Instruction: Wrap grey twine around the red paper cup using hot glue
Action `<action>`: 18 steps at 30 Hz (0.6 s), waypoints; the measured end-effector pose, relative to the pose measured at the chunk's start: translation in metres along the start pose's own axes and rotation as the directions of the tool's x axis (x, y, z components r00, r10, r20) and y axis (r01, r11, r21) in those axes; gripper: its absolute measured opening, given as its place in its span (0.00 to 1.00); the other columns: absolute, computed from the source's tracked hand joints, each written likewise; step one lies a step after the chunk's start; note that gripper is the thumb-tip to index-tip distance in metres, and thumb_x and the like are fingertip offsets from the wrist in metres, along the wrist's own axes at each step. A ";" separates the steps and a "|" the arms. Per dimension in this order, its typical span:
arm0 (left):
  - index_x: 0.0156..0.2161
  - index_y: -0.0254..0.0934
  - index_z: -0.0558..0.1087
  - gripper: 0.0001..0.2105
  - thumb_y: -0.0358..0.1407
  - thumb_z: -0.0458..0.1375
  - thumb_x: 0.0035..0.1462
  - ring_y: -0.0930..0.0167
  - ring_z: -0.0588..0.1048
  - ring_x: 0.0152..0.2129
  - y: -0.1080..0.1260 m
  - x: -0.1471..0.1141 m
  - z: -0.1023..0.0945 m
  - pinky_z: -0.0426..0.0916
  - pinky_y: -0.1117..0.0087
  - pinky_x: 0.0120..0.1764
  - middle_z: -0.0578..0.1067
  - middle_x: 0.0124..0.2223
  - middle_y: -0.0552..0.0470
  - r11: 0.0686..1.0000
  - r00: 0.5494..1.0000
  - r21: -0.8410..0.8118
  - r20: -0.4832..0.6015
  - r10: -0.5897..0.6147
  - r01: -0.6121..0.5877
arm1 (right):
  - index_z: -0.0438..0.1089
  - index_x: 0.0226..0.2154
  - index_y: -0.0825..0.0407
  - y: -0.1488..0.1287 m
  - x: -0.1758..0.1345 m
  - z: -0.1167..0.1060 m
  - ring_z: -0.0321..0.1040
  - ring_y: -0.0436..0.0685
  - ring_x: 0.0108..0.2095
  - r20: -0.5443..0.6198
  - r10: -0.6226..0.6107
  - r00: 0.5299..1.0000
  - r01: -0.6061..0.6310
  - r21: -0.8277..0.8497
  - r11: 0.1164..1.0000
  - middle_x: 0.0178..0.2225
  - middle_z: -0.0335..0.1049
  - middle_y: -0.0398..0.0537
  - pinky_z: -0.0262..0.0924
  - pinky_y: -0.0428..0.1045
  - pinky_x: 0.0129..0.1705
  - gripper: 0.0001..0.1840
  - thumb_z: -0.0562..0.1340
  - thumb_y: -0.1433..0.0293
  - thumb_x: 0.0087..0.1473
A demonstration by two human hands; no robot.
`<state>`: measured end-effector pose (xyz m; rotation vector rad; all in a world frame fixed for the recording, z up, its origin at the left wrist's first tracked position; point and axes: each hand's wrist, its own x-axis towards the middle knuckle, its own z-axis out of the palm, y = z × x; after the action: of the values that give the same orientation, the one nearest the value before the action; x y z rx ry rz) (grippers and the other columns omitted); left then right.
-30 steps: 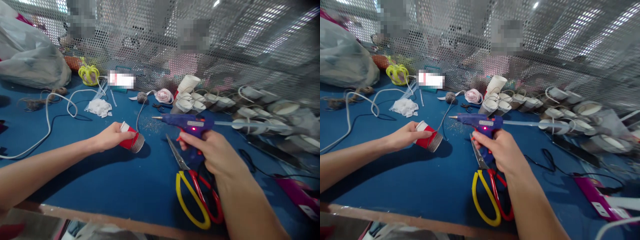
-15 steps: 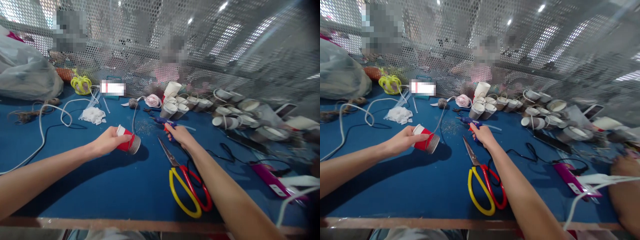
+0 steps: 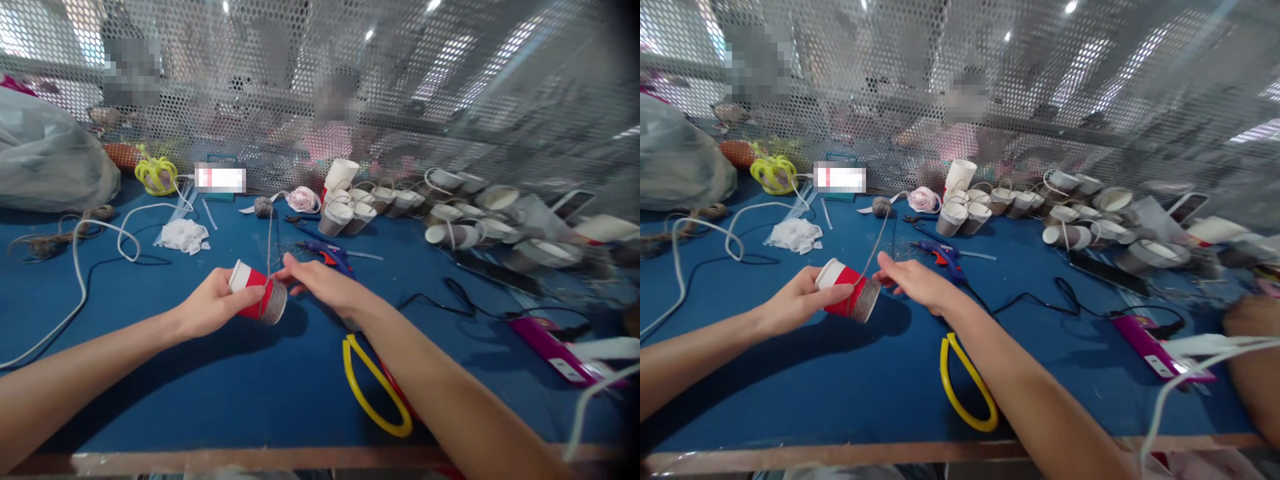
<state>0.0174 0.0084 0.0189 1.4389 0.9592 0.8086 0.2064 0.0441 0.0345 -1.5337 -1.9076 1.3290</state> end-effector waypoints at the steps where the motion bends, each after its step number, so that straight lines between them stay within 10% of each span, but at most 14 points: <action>1: 0.23 0.33 0.64 0.12 0.41 0.55 0.47 0.79 0.55 0.16 0.000 -0.001 0.001 0.51 0.76 0.21 0.61 0.19 0.59 1.000 1.000 0.007 0.010 0.002 -0.002 | 0.72 0.33 0.55 -0.002 -0.002 0.009 0.67 0.53 0.38 0.075 -0.062 0.995 0.049 0.160 0.986 0.36 0.73 0.51 0.60 0.48 0.39 0.27 0.46 0.53 0.55; 6: 0.21 0.33 0.61 0.14 0.42 0.54 0.47 0.79 0.54 0.17 0.000 -0.005 0.003 0.51 0.76 0.20 0.58 0.19 0.59 0.998 0.998 0.060 0.059 -0.006 0.002 | 0.70 0.27 0.53 -0.003 -0.006 0.029 0.65 0.48 0.31 -0.056 -0.118 0.991 0.129 0.555 0.822 0.30 0.70 0.43 0.58 0.46 0.37 0.10 0.65 0.63 0.41; 18: 0.20 0.34 0.60 0.14 0.39 0.49 0.53 0.79 0.53 0.17 -0.006 -0.006 0.006 0.51 0.77 0.20 0.56 0.19 0.59 0.966 0.985 0.251 0.174 0.013 -0.057 | 0.70 0.28 0.54 0.000 -0.012 0.031 0.64 0.47 0.31 -0.008 -0.085 0.996 0.072 0.617 0.784 0.29 0.70 0.42 0.58 0.45 0.36 0.11 0.66 0.65 0.41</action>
<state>0.0197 -0.0001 0.0128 1.7225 0.9319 0.5896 0.1873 0.0198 0.0225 -1.0876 -1.3108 1.7075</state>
